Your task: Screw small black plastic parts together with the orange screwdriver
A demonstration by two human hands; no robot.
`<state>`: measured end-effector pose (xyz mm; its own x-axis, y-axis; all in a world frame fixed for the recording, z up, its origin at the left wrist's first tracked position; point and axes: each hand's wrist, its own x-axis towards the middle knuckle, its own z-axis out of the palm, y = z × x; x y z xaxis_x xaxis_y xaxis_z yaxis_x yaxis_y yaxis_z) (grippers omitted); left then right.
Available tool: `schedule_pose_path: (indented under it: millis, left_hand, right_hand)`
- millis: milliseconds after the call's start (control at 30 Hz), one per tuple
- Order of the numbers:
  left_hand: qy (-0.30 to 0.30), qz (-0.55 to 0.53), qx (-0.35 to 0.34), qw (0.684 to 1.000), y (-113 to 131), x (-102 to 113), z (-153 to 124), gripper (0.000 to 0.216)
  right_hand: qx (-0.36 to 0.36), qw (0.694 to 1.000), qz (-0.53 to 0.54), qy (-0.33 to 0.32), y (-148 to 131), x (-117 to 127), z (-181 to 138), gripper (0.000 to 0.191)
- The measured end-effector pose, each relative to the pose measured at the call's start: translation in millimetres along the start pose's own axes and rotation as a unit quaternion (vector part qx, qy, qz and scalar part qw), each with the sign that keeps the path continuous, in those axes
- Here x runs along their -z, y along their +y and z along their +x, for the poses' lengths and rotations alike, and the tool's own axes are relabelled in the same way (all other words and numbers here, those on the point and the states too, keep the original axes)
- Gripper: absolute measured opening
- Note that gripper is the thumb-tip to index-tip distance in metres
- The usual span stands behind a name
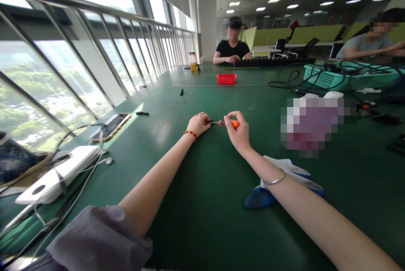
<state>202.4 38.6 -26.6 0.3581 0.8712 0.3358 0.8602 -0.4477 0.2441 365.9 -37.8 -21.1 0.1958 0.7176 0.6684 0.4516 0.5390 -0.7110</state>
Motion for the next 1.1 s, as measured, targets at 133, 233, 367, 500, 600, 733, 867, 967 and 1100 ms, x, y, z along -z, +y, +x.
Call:
schedule_pose_path:
  millis: [133, 233, 367, 500, 600, 733, 867, 967, 1100]
  left_hand:
    - [-0.005, 0.005, 0.006, 1.0, 1.1, 0.6, -0.3, 0.015]
    - [-0.005, 0.005, -0.001, 1.0, 1.3, 1.4, -0.5, 0.016]
    - [-0.005, 0.007, -0.006, 1.0, 1.1, 1.6, -0.7, 0.016]
    - [-0.004, 0.01, -0.008, 1.0, 0.9, 0.8, -0.8, 0.016]
    - [0.0, 0.01, -0.011, 1.0, 0.7, 0.3, -1.0, 0.015]
    - [-0.001, 0.007, -0.012, 1.0, 0.9, 0.7, -1.4, 0.015]
    - [-0.005, -0.001, -0.007, 1.0, 1.1, 1.3, -0.9, 0.016]
    - [-0.009, -0.005, 0.0, 1.0, 1.1, 1.2, -0.2, 0.015]
    - [-0.007, -0.011, 0.005, 1.0, 0.9, 0.5, 0.1, 0.013]
  right_hand:
    - [0.008, 0.999, 0.024, -0.027, -1.8, 1.0, -1.5, 0.022]
    - [0.026, 0.998, 0.029, -0.038, -2.6, -0.2, -1.7, 0.027]
    - [0.001, 0.999, -0.002, -0.039, -6.1, -2.0, -2.4, 0.017]
    - [-0.004, 0.999, 0.018, -0.045, -9.0, -1.8, -3.7, 0.016]
    - [0.005, 0.999, 0.029, -0.027, -7.2, -1.8, -3.4, 0.028]
    - [-0.014, 1.0, -0.001, -0.016, -4.9, -2.2, -2.9, 0.024]
    - [-0.035, 0.999, -0.021, -0.03, -6.5, -1.9, -3.4, 0.017]
    - [-0.016, 1.0, 0.012, -0.022, -5.9, -2.3, -2.9, 0.017]
    - [-0.017, 0.999, 0.048, -0.019, -3.3, -3.6, -2.0, 0.025]
